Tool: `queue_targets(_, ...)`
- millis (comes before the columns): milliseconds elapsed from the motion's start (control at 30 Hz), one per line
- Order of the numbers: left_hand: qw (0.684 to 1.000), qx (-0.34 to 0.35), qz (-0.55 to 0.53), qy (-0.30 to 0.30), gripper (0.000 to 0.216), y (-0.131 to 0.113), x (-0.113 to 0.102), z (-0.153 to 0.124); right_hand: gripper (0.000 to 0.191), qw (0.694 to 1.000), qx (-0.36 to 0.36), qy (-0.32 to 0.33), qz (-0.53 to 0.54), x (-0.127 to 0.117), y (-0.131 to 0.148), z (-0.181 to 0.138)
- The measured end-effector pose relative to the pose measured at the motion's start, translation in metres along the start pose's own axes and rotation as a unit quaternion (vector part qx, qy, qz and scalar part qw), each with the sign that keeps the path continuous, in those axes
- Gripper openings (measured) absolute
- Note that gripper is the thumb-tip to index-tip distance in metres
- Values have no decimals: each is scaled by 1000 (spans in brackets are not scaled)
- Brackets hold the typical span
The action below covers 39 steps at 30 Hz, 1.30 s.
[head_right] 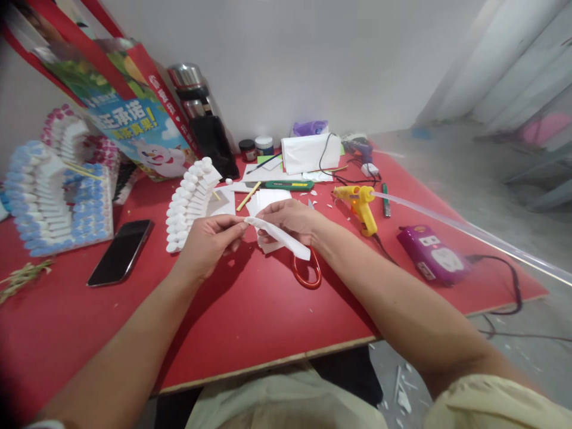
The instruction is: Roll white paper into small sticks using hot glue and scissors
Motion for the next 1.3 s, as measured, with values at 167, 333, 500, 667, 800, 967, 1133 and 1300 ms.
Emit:
queue_targets(167,1000,2,12,3,21,0,1,-1,22,998,-21,-14,-53,-2,1,1)
queue_targets(333,999,19,42,2,21,0,1,-1,30,998,35,21,-46,0,2,-2)
queue_targets(500,999,27,42,9,23,3,2,0,25,998,17,21,-64,0,7,-2)
queue_targets(667,999,13,32,7,23,5,3,0,18,998,8,-4,-70,1,8,-2)
queue_targets(800,999,11,33,6,23,3,2,-2,17,998,3,-10,-70,1,8,-4)
queue_targets(967,998,20,61,-7,22,1,4,-4,15,993,-13,-23,-114,1,7,-2)
queue_targets(1133,979,114,149,-81,17,-5,10,-10,17,963,-113,-117,-215,8,5,-1)
queue_targets(1300,927,220,270,-142,21,-9,12,-16,8,928,-181,-139,-295,21,5,-9)
Point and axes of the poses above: each hand's wrist, its own z-axis towards the middle knuckle, its own x-axis out of the palm, y = z × x, the point moved 4 cm from there along z, towards the middle knuckle, and after that the axes turned 10 degrees about -x, right-handed, at the moved point
